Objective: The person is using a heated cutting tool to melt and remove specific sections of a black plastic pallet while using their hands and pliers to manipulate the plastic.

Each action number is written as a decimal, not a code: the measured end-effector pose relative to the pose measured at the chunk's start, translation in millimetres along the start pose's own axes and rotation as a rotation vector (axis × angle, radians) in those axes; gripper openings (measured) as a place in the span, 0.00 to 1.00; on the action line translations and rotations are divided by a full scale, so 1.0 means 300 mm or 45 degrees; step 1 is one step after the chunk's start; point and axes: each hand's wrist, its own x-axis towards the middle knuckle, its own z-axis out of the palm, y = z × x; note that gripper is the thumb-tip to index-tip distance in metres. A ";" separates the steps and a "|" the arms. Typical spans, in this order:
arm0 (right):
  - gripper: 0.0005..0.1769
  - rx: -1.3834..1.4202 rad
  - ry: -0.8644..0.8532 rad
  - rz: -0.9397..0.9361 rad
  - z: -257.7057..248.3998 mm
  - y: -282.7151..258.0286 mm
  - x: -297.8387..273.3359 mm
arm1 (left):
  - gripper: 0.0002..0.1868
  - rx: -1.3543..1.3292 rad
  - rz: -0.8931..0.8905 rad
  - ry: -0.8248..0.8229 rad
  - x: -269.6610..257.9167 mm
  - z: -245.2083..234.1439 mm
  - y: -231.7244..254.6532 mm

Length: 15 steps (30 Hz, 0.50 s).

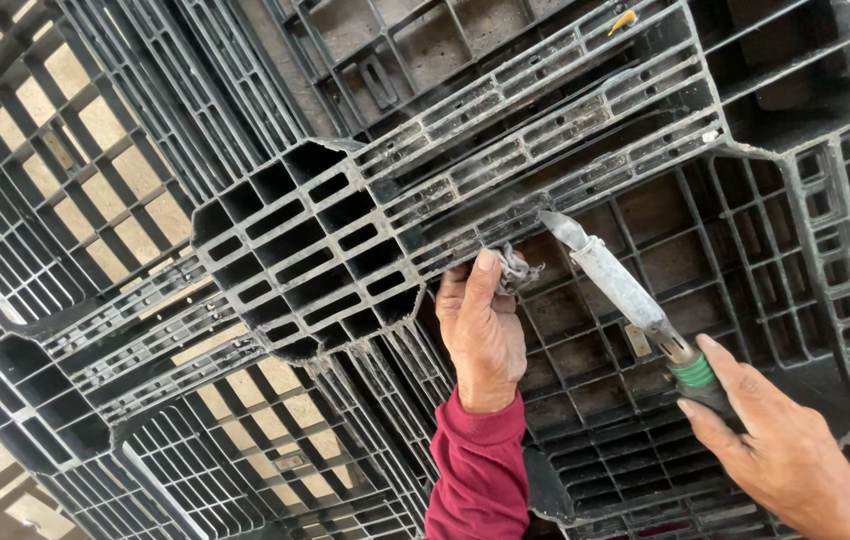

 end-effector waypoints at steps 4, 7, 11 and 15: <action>0.44 0.076 0.011 -0.077 0.017 -0.003 0.002 | 0.09 0.011 0.001 -0.012 0.002 -0.006 -0.001; 0.43 0.120 0.011 -0.058 0.021 0.000 -0.003 | 0.08 0.006 -0.012 0.019 0.003 -0.009 -0.004; 0.45 -0.084 0.047 -0.153 0.002 0.003 -0.006 | 0.09 -0.004 0.003 -0.029 0.000 -0.005 0.000; 0.49 -0.367 0.044 -0.100 -0.065 -0.010 -0.019 | 0.09 -0.021 -0.019 -0.020 -0.001 0.001 0.003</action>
